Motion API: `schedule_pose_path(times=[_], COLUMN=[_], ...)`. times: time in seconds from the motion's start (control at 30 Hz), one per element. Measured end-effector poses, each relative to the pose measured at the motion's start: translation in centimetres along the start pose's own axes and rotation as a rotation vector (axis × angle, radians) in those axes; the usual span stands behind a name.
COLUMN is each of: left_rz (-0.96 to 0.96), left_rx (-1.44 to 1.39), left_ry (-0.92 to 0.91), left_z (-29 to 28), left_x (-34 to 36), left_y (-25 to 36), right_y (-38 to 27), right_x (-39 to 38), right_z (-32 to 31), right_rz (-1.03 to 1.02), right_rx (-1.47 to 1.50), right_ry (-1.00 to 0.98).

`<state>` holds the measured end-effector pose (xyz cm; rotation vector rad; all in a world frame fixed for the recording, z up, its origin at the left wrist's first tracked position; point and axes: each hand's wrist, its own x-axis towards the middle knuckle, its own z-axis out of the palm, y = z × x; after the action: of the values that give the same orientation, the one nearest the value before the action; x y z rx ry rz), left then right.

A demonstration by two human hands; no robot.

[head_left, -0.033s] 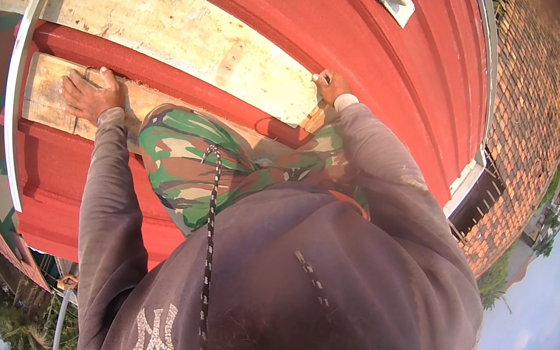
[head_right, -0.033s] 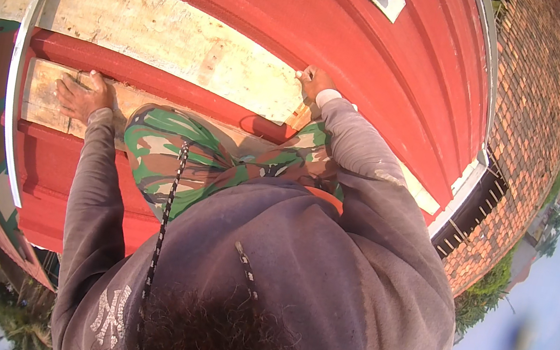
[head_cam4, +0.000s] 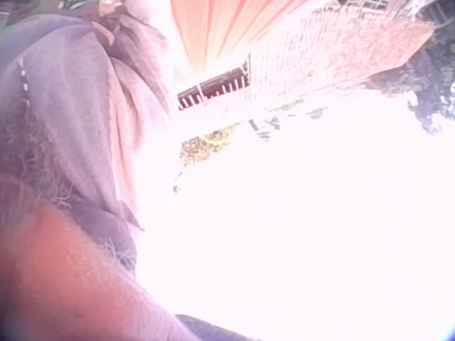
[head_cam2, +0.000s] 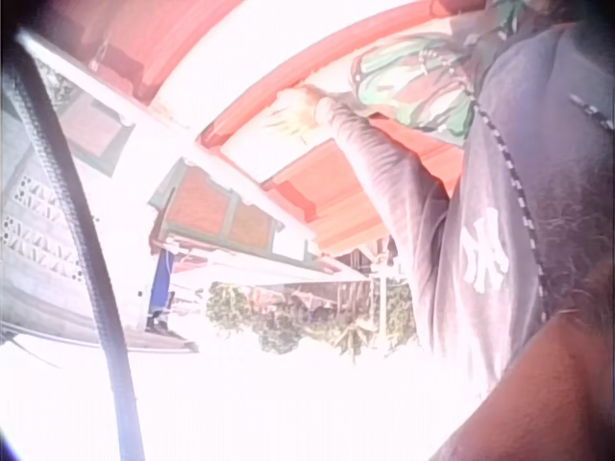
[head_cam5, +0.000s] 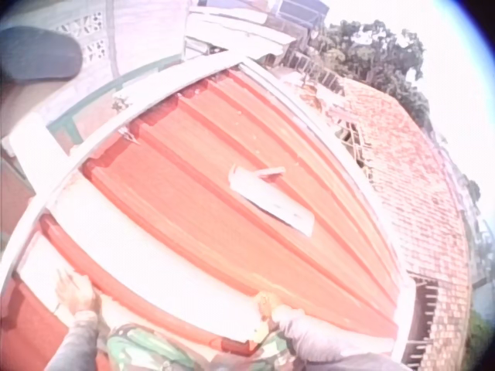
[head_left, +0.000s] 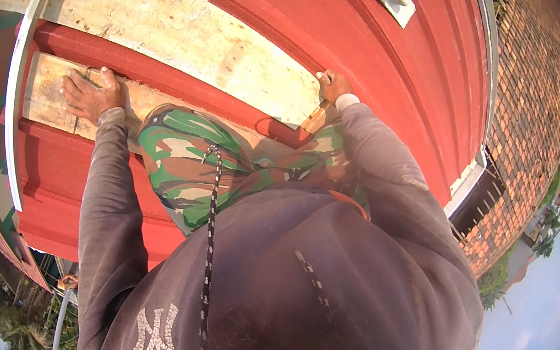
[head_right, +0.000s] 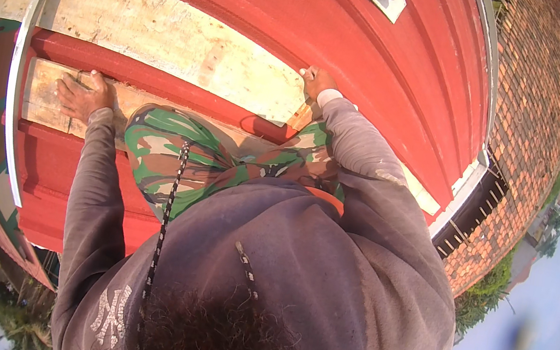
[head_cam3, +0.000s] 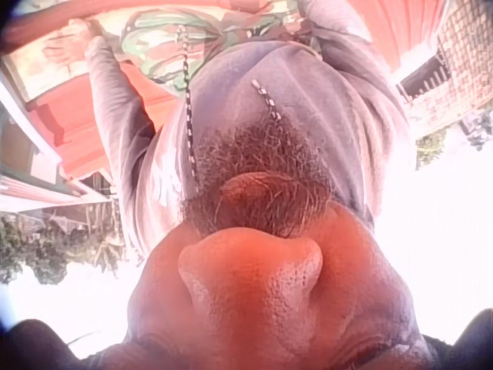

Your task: The person positions wooden planks and a white metal strip along the edge of a red corrugated roof, then hammers nails to secure the strip.

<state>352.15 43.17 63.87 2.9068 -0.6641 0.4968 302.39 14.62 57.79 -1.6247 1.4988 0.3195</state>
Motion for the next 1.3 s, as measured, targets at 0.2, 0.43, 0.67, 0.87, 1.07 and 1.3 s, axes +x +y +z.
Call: schedule_pose_path(times=[0.2,0.43,0.67,0.87,1.07,1.3], left_rz=[-0.045,-0.070,-0.095,-0.099,-0.096,-0.109], left_rx=[-0.021,-0.069,-0.094,-0.084,-0.080,-0.092], left_ry=[-0.035,-0.094,-0.077,-0.093,-0.088,-0.145], left_z=[-1.3,-3.0,-3.4,-3.3,-3.4,-3.9], left_x=[-0.2,1.0,0.6,0.5,0.6,0.9], left_y=[0.2,1.2,0.8,0.9,0.6,1.0], right_y=[1.2,3.4,0.7,0.8,0.0,3.4], right_x=[1.5,1.2,-0.2,-0.1,-0.9,-0.9], right_z=[-0.5,1.7,2.0,0.2,-0.9,-2.9], right_rz=[-0.131,-0.198,-0.321,-0.311,-0.313,-0.398], right_rx=[-0.042,0.058,0.081,0.097,-0.082,-0.094], right_ry=[-0.066,-0.014,0.049,0.079,0.126,0.284])
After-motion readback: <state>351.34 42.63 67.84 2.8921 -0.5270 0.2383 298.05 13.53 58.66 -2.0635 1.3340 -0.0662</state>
